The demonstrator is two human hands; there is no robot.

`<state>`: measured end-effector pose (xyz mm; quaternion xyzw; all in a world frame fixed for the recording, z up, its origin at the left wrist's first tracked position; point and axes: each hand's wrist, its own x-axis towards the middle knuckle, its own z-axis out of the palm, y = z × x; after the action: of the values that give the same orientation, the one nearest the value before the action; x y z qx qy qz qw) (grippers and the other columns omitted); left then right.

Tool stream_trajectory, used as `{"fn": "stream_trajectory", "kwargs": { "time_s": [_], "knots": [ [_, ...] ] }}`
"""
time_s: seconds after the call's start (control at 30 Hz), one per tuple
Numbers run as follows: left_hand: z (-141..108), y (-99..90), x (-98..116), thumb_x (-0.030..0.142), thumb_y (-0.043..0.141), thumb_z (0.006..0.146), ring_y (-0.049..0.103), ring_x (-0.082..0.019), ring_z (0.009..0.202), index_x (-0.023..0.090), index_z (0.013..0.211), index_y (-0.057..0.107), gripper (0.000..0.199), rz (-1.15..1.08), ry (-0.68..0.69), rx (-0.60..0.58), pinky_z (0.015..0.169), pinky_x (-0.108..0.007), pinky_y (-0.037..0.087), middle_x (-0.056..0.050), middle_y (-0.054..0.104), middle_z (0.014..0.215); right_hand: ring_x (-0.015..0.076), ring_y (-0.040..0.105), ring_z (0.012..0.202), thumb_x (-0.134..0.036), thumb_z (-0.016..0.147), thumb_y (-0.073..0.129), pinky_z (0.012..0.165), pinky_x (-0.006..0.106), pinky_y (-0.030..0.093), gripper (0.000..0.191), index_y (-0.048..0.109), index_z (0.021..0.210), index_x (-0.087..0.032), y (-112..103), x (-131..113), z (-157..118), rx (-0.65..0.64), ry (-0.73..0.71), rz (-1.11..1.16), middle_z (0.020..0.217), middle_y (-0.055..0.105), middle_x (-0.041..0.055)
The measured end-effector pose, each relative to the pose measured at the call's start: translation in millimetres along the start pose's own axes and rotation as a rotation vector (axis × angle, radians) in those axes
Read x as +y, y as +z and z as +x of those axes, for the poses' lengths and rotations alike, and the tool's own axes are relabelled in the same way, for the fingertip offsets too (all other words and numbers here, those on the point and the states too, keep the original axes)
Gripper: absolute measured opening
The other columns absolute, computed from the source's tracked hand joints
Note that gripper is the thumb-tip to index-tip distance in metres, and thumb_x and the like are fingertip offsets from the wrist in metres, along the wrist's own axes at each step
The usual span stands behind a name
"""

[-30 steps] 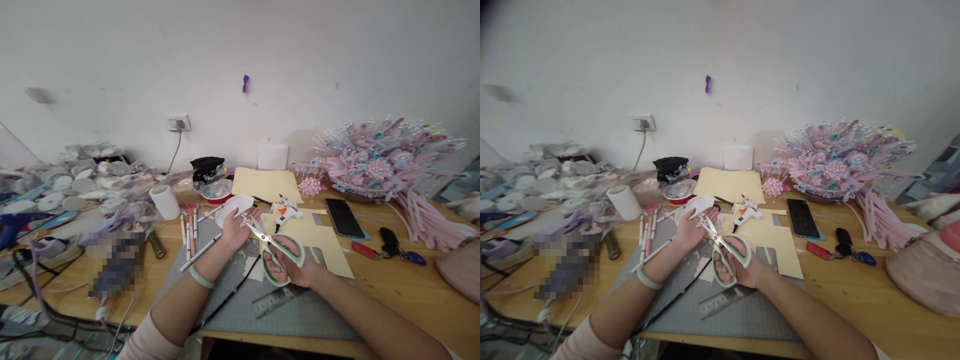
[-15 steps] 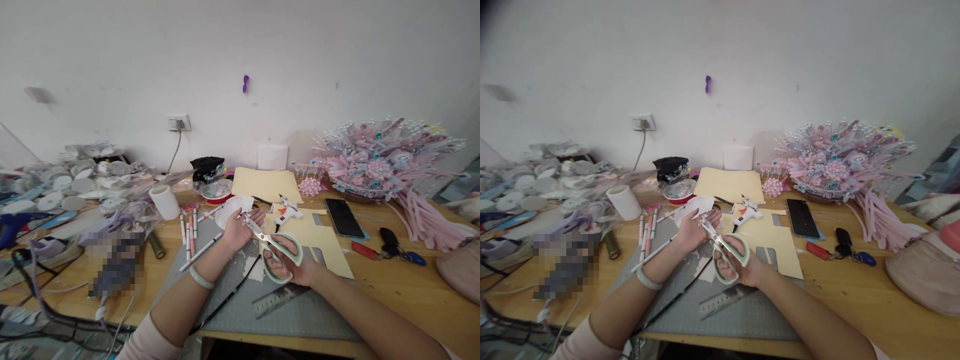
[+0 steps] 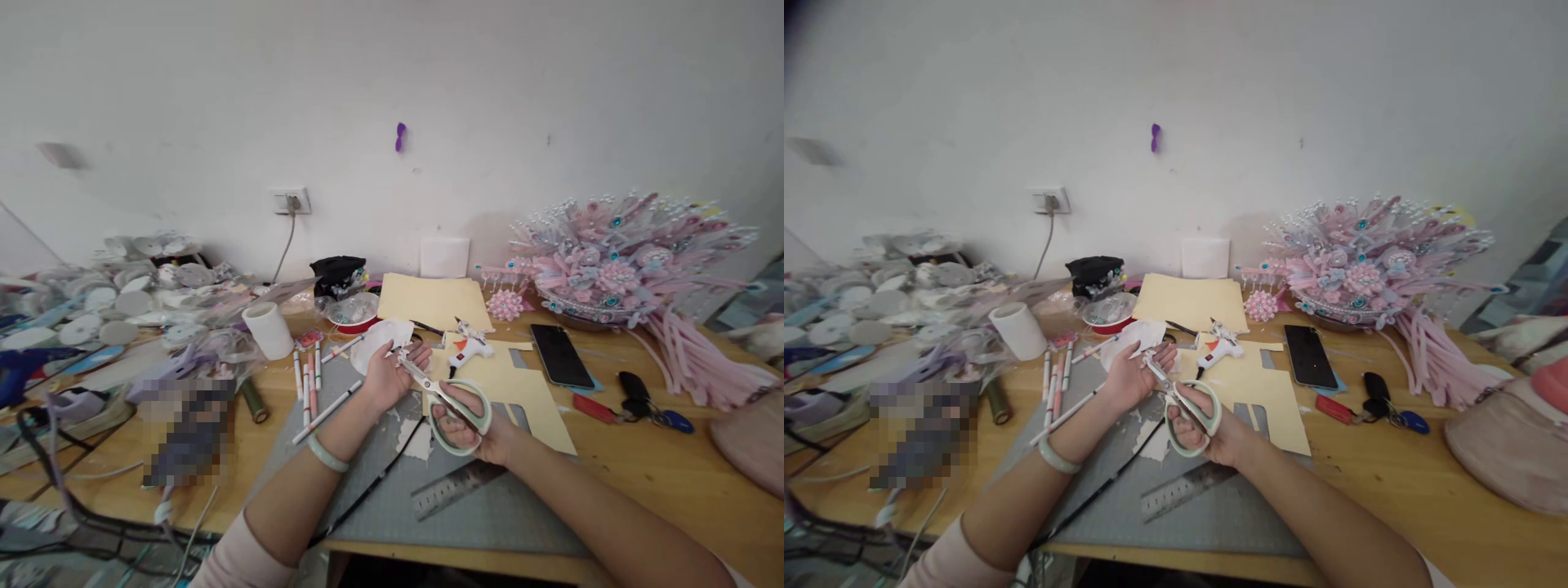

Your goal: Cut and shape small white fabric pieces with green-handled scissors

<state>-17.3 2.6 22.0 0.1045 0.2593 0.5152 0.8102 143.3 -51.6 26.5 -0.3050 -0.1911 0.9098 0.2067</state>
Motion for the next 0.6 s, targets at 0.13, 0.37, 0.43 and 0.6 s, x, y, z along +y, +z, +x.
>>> {"fn": "stream_trajectory", "kwargs": {
  "time_s": [0.13, 0.37, 0.43, 0.6],
  "knots": [
    [-0.9, 1.5, 0.2, 0.029, 0.034, 0.083, 0.063, -0.022, 0.085, -0.002, 0.116, 0.045, 0.047, -0.008, 0.002, 0.007, 0.074, -0.031, 0.050, -0.019, 0.064, 0.093, 0.0020, 0.035, 0.027, -0.044, 0.088, 0.031, 0.027, 0.008, 0.023, 0.047, 0.050, 0.061, -0.010, 1.3, 0.2, -0.4, 0.020, 0.023, -0.019, 0.037, 0.040, -0.0035],
    [-1.9, 3.5, 0.4, 0.028, 0.034, 0.082, 0.063, -0.022, 0.082, -0.003, 0.123, 0.038, 0.052, -0.021, 0.017, 0.009, 0.070, -0.031, 0.050, -0.018, 0.065, 0.089, 0.0004, 0.030, 0.027, -0.042, 0.089, 0.031, 0.026, 0.008, 0.021, 0.047, 0.050, 0.059, -0.010, 0.5, 1.5, 1.1, 0.027, 0.026, -0.001, 0.038, 0.037, -0.0046],
    [-1.5, 3.6, 0.4, 0.028, 0.034, 0.082, 0.063, -0.022, 0.082, -0.003, 0.123, 0.038, 0.051, -0.019, 0.022, 0.024, 0.070, -0.031, 0.050, -0.018, 0.065, 0.089, 0.0006, 0.030, 0.027, -0.041, 0.089, 0.031, 0.026, 0.008, 0.021, 0.047, 0.050, 0.059, -0.010, 0.0, 1.7, 1.1, 0.028, 0.038, -0.004, 0.038, 0.037, -0.0047],
    [0.2, 2.7, 1.5, 0.026, 0.035, 0.081, 0.063, -0.023, 0.085, -0.002, 0.122, 0.040, 0.049, -0.057, 0.058, 0.081, 0.071, -0.032, 0.051, -0.019, 0.064, 0.093, 0.0014, 0.032, 0.029, -0.039, 0.086, 0.039, 0.026, 0.010, 0.019, 0.040, 0.049, 0.060, -0.010, -1.7, 4.0, 0.4, -0.018, 0.018, -0.001, 0.042, 0.039, -0.0045]
  ]
}}
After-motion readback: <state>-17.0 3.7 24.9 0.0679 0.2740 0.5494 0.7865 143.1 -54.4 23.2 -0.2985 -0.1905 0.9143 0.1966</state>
